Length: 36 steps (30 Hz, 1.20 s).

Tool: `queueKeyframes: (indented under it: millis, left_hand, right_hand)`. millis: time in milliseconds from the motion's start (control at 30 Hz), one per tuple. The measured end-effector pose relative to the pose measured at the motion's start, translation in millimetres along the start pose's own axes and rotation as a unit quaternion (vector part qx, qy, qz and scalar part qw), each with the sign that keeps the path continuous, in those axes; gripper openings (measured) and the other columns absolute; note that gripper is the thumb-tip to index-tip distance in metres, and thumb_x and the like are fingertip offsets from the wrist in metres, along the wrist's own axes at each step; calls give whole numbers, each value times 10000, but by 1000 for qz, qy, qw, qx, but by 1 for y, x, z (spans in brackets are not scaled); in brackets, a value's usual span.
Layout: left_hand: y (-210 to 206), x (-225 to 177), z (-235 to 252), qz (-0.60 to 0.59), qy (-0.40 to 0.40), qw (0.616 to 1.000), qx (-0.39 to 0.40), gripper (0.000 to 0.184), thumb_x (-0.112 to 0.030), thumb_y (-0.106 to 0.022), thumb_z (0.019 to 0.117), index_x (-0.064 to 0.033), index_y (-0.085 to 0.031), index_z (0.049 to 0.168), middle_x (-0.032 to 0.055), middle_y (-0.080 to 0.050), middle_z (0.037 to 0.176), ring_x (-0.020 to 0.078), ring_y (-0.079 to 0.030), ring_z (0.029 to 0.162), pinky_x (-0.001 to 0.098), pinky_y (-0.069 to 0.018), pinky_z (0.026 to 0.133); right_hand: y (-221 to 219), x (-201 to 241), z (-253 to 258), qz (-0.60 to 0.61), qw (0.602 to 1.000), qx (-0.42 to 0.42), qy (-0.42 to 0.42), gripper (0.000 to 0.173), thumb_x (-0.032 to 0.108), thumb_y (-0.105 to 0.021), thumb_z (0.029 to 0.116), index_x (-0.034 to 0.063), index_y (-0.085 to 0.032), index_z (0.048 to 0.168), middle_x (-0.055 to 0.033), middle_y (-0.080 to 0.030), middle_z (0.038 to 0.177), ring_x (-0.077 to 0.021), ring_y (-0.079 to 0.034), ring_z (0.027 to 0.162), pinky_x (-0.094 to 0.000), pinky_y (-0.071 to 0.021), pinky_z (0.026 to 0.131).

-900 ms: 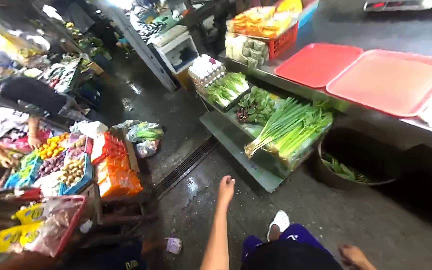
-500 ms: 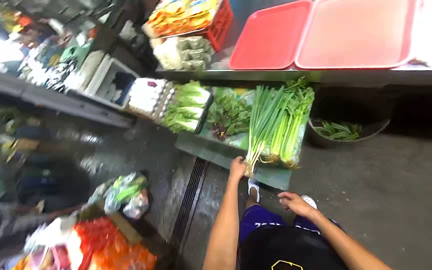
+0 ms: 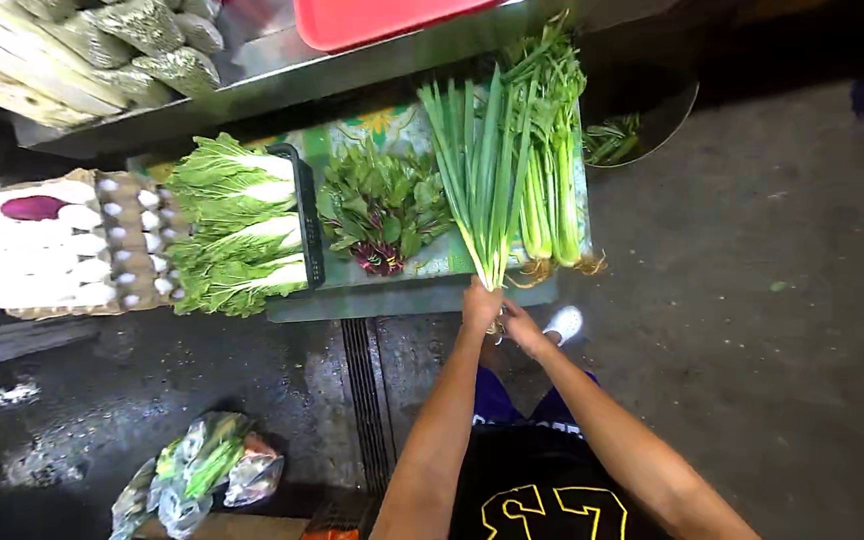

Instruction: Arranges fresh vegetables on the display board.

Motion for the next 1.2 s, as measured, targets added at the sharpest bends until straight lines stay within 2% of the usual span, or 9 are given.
queueKeyframes:
  millis: [100, 333, 467, 667, 767, 900, 1067, 1133, 1200]
  left_hand:
    - [7, 11, -6, -75, -24, 997, 25, 533, -243, -655, 950, -1, -524, 1407, 219, -654, 1274, 326, -636, 1208, 530, -508, 1036]
    - [31, 25, -54, -240, -8, 968, 68, 366, -92, -646, 907, 17, -618, 1255, 195, -694, 1124, 278, -690, 1014, 478, -577, 885]
    - [38, 26, -69, -234, -9, 970, 66, 325, -111, -642, 920, 25, -628, 1215, 203, -685, 1095, 288, -681, 991, 483, -567, 870]
    - [39, 21, -76, -289, -8, 949, 128, 506, -386, -407, 1114, 5, -515, 1416, 231, -628, 1294, 298, -639, 1164, 475, -527, 1001]
    - [42, 17, -77, -328, -4, 938, 115, 480, -358, -373, 1125, -26, -471, 1457, 227, -617, 1291, 298, -648, 1105, 468, -553, 926]
    - [44, 23, -70, -313, -31, 949, 28, 425, -77, -402, 1081, -48, -407, 1505, 203, -638, 1245, 263, -653, 911, 419, -548, 711]
    - [39, 22, -74, -329, -41, 943, 20, 335, -181, -467, 1097, 1, -566, 1361, 213, -623, 1220, 265, -614, 1008, 441, -524, 847]
    - [40, 21, -70, -340, -42, 939, 13, 320, -149, -503, 1079, 13, -575, 1346, 219, -635, 1206, 273, -625, 1007, 449, -532, 847]
    - [40, 22, -78, -332, -44, 942, 14, 281, -89, -540, 1047, 32, -587, 1297, 210, -651, 1145, 261, -626, 961, 436, -533, 825]
  right_hand:
    - [-4, 7, -13, 29, 1000, 11, 1, 581, 37, -560, 946, 125, -454, 1511, -175, -639, 1273, -271, -672, 1012, -449, -581, 804]
    - [-23, 20, -64, 59, 996, 16, 65, 473, 102, -545, 1002, 72, -494, 1472, -177, -641, 1296, -261, -680, 1074, -452, -588, 877]
    - [-36, 25, -83, 146, 988, 26, 48, 443, 102, -514, 1055, 100, -457, 1494, -185, -660, 1227, -279, -702, 972, -458, -607, 779]
    - [-41, 37, -96, 179, 980, 15, 90, 536, 111, -594, 1014, 85, -417, 1519, -182, -649, 1262, -250, -689, 1038, -428, -592, 858]
    - [-37, 33, -98, 215, 971, 6, 100, 566, 106, -603, 1001, 84, -394, 1527, -181, -639, 1278, -250, -682, 1064, -423, -589, 886]
    - [-34, 36, -101, 273, 957, -17, 98, 507, 86, -553, 1027, 90, -388, 1506, -198, -668, 1140, -292, -713, 868, -447, -622, 708]
    - [-39, 45, -107, 234, 965, -30, 114, 485, 107, -525, 1049, 87, -386, 1514, -171, -671, 1076, -238, -685, 730, -372, -588, 583]
    - [-38, 48, -106, 213, 968, -48, 125, 470, 109, -522, 1049, 74, -418, 1506, -168, -674, 1090, -222, -685, 752, -359, -580, 588]
    - [-35, 51, -110, 180, 969, -74, 149, 459, 110, -521, 1049, 60, -443, 1498, -163, -668, 1178, -200, -693, 901, -360, -593, 740]
Point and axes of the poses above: each hand's wrist, its own z-axis towards the middle knuckle, its own y-axis out of the back of the hand, x = y × z, the point moved 6 cm from there along z, towards the middle knuckle
